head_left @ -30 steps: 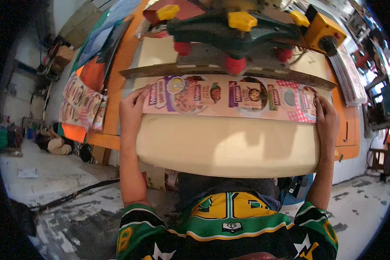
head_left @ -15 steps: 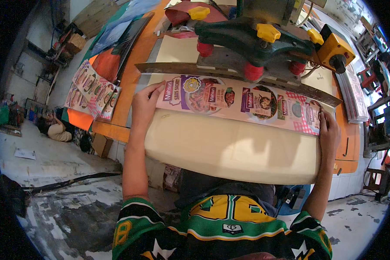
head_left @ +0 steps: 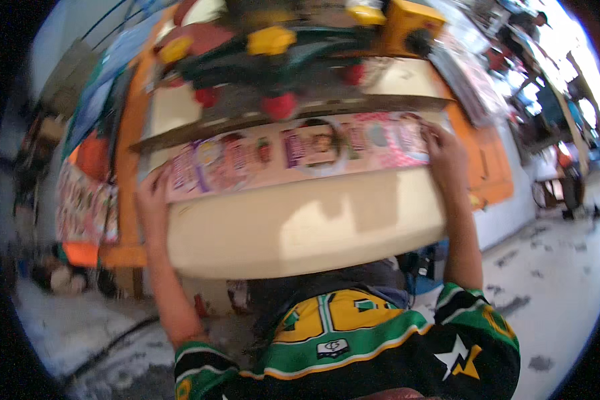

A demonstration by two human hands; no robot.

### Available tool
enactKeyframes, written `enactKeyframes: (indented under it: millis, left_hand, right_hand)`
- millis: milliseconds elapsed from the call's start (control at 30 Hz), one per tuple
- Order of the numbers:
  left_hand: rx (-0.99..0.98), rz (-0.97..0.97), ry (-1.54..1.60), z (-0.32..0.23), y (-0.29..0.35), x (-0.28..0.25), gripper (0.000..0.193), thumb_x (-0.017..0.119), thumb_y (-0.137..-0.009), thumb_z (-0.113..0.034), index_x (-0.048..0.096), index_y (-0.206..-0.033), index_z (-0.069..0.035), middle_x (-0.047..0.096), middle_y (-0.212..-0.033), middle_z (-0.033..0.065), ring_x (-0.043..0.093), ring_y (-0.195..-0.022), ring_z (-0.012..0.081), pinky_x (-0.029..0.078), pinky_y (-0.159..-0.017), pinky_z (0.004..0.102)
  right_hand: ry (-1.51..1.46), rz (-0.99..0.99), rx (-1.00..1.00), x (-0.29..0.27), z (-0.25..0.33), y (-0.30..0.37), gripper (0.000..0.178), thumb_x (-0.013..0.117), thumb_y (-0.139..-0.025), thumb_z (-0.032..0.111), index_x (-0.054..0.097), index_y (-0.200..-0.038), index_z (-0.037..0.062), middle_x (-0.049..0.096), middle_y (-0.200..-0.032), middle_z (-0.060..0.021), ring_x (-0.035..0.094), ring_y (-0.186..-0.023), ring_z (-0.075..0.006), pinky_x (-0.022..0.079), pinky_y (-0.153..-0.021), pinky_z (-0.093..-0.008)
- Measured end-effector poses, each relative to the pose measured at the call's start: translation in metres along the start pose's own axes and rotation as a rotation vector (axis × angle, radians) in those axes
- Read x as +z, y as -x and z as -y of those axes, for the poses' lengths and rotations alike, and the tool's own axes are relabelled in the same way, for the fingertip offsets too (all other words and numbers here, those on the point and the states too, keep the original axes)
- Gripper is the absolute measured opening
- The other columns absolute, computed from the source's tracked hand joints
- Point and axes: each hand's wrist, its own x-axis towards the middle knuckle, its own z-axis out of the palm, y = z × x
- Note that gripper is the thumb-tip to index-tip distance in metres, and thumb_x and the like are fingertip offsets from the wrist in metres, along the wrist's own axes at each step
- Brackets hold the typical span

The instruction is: The person aligns, folds, and creases printed plastic packaging sheets by hand, then stacks them onto a pile.

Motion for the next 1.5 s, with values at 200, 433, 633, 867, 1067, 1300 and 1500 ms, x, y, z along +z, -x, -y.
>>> enactKeyframes:
  millis: [200,433,633,867,1067,1300,1500]
  left_hand:
    - [-0.056,-0.006,0.003,-0.021,0.002,0.004,0.036,0.059,-0.104,-0.022,0.07,-0.127,0.004,0.075,-0.114,0.0172,0.067,-0.104,0.0179,0.049,-0.094,0.0324]
    - [-0.054,0.018,0.003,-0.018,0.002,0.008,0.036,0.06,-0.105,-0.024,0.071,-0.125,0.003,0.076,-0.109,0.0134,0.066,-0.098,0.0145,0.05,-0.091,0.0303]
    - [-0.057,0.011,0.037,-0.015,0.003,0.007,0.038,0.061,-0.105,-0.026,0.07,-0.126,0.004,0.076,-0.108,0.012,0.065,-0.096,0.0129,0.051,-0.087,0.0287]
    - [-0.081,0.014,0.039,0.002,-0.001,0.004,0.038,0.061,-0.105,-0.025,0.07,-0.126,0.004,0.075,-0.115,0.0139,0.066,-0.102,0.0148,0.049,-0.093,0.0294]
    - [-0.072,0.023,0.024,-0.002,-0.001,0.004,0.037,0.061,-0.105,-0.025,0.07,-0.127,0.003,0.075,-0.116,0.014,0.066,-0.104,0.0152,0.049,-0.095,0.0304]
    - [-0.018,0.024,0.002,0.01,-0.003,0.003,0.036,0.059,-0.105,-0.025,0.071,-0.127,0.001,0.076,-0.116,0.0145,0.067,-0.103,0.0159,0.05,-0.095,0.031]
    - [-0.06,0.007,0.014,0.0,-0.002,0.005,0.036,0.059,-0.105,-0.025,0.071,-0.127,0.001,0.076,-0.115,0.015,0.068,-0.103,0.0162,0.05,-0.094,0.0313]
  right_hand:
    - [0.106,-0.056,-0.042,0.005,-0.012,-0.004,0.027,0.063,-0.098,0.037,0.077,-0.113,0.0196,0.074,-0.087,-0.0165,0.072,-0.082,-0.0362,0.054,-0.076,-0.0474]
    - [0.184,-0.038,-0.052,0.002,-0.015,-0.005,0.028,0.061,-0.099,0.037,0.077,-0.115,0.0202,0.075,-0.09,-0.0136,0.071,-0.083,-0.0341,0.054,-0.075,-0.0446]
    - [0.191,-0.041,-0.059,0.001,-0.014,-0.005,0.029,0.061,-0.099,0.037,0.077,-0.116,0.02,0.075,-0.088,-0.014,0.071,-0.083,-0.034,0.053,-0.075,-0.0447]
    - [0.172,-0.057,-0.077,0.004,-0.014,-0.005,0.03,0.061,-0.099,0.037,0.077,-0.116,0.0186,0.075,-0.087,-0.0127,0.071,-0.084,-0.0329,0.053,-0.075,-0.0433]
    - [0.149,-0.069,-0.077,0.005,-0.017,-0.006,0.029,0.062,-0.099,0.037,0.077,-0.115,0.0186,0.075,-0.088,-0.0138,0.071,-0.084,-0.0335,0.053,-0.075,-0.0438]
    - [0.154,-0.034,-0.05,0.001,-0.013,-0.004,0.028,0.062,-0.099,0.036,0.077,-0.114,0.019,0.075,-0.096,-0.0169,0.072,-0.089,-0.0368,0.054,-0.082,-0.0479]
    - [0.131,-0.009,-0.012,-0.002,-0.008,-0.005,0.028,0.062,-0.099,0.037,0.077,-0.114,0.02,0.075,-0.096,-0.0157,0.072,-0.09,-0.0362,0.054,-0.082,-0.0466]
